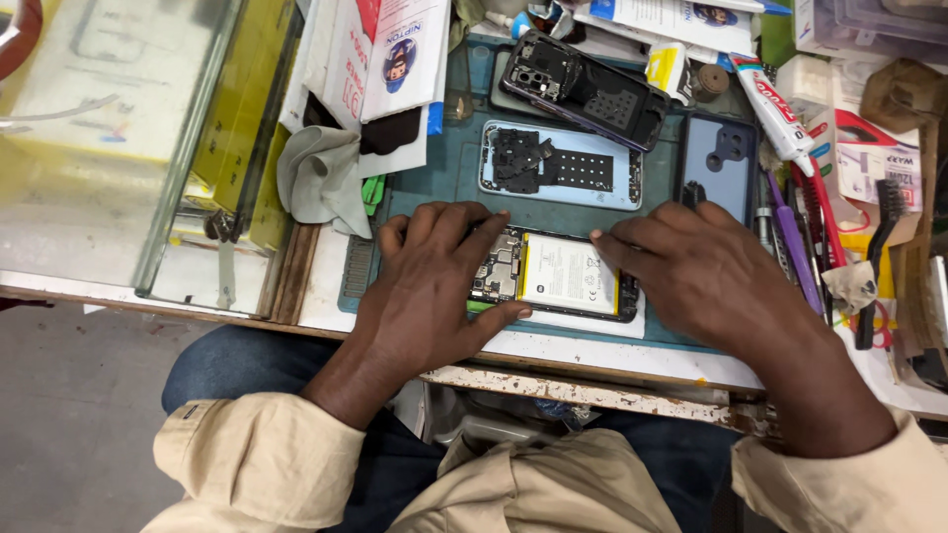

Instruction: The person uses a metal spudger to pry and lift internal components inside a disassembled smartphone. They then place a new battery into the phone chassis and press it into place. Finally, they use a screwdriver to secure the battery with screws.

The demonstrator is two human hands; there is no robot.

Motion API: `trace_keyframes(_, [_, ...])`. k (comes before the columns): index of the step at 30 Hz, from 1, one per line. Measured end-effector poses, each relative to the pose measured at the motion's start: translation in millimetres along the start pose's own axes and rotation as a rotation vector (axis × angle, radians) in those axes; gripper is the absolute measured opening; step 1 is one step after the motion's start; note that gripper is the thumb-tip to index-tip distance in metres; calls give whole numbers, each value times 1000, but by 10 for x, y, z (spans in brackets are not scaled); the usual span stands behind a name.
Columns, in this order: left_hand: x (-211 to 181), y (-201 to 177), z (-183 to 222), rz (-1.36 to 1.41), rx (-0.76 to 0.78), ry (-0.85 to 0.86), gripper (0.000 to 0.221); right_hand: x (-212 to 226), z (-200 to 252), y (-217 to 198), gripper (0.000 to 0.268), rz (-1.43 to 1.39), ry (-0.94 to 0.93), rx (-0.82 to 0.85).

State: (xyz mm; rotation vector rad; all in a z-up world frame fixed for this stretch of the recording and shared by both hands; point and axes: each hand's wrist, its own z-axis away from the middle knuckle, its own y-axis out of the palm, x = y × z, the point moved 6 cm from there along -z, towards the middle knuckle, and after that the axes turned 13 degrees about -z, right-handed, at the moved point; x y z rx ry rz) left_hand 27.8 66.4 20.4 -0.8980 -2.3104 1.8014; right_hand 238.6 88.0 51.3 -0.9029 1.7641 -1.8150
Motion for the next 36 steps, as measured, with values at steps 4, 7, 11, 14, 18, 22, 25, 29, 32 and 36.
trace_keyframes(4, [9, 33, -1, 4, 59, -24, 85, 108, -43, 17, 49, 169, -4, 99])
trace_keyframes(7, [11, 18, -1, 13, 50, -17, 85, 129, -118, 24, 54, 194, -15, 159])
trace_keyframes(11, [13, 12, 0, 29, 39, -6, 85, 184, -232, 28, 54, 202, -71, 202])
trace_keyframes(14, [15, 26, 4, 30, 41, -5, 87, 225, -342, 37, 58, 182, -113, 180])
trace_keyframes(18, [21, 50, 4, 29, 59, -10, 88, 243, -439, 42, 50, 175, -160, 155])
trace_keyframes(22, [24, 58, 11, 33, 59, -8, 88, 232, -495, 43, 47, 141, -220, 125])
trace_keyframes(25, [27, 53, 19, 31, 45, -6, 88, 219, -582, 76, 39, 59, -239, 98])
trace_keyframes(29, [27, 45, 22, 28, 30, -5, 88, 174, -704, 25, 23, -152, -324, 47])
trace_keyframes(32, [32, 63, 26, 18, 51, -21, 88, -2, -807, 91, 20, -232, -105, 164])
trace_keyframes(36, [43, 82, 16, 17, 72, -28, 86, -92, -953, 101, 18, -383, -49, 216])
